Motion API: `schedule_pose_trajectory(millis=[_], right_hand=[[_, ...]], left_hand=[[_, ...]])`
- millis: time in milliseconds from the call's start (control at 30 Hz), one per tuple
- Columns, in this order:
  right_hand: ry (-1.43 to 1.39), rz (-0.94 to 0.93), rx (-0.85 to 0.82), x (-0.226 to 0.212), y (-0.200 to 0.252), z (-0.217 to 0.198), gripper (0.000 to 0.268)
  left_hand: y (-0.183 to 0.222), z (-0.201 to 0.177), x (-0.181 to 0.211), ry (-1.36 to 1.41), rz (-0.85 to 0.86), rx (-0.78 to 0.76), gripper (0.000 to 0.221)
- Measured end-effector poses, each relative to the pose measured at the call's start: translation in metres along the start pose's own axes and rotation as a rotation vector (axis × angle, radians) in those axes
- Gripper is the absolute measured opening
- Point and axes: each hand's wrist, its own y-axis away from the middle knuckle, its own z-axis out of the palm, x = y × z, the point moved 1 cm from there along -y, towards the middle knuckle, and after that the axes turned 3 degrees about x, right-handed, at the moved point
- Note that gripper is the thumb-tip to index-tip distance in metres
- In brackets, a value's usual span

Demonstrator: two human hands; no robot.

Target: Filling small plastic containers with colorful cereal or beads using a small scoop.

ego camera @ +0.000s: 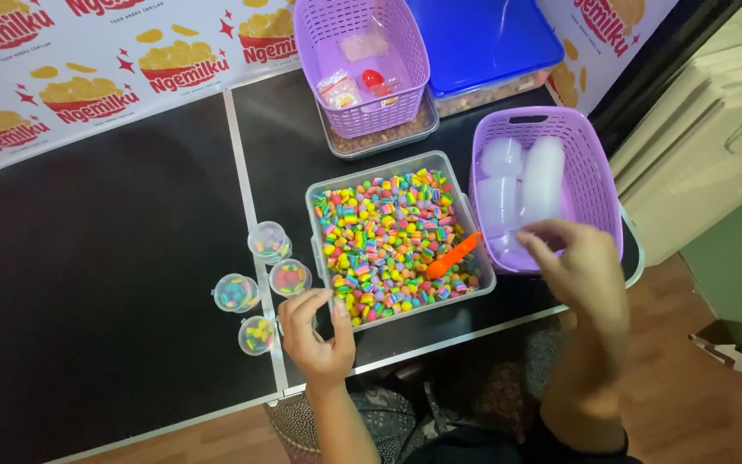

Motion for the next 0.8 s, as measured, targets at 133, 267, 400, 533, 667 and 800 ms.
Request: schedule_pose_trajectory(millis=[133, 267, 400, 533, 667, 800], right_hand=[[-0.018, -0.026, 0.117, 0.004, -0.005, -0.002, 0.021], [-0.012, 0.036, 0.012, 0.000, -0.006, 0.000, 0.023], [-0.040, -0.029, 0.066, 0.011, -0.005, -0.006, 0.024], [0.104, 0.019, 0.003, 0.038, -0.037, -0.013, 0.037], [0.547, -0.158, -0.186, 0.051, -0.066, -0.003, 0.041], [0.794, -0.056, -0.325, 0.016, -0.067, -0.013, 0.025]], left_hand=[[-0.001, 0.000, 0.000, 0.017, -0.026, 0.024, 0.015], [-0.005, 0.001, 0.001, 0.035, 0.019, -0.013, 0.008], [-0.005, 0.002, 0.000, 0.036, 0.044, -0.062, 0.009], [-0.006, 0.001, -0.003, 0.038, 0.048, -0.068, 0.009], [-0.008, 0.000, 0.001, 0.061, 0.070, -0.064, 0.010], [-0.009, 0.003, -0.001, 0.081, 0.070, -0.041, 0.012]])
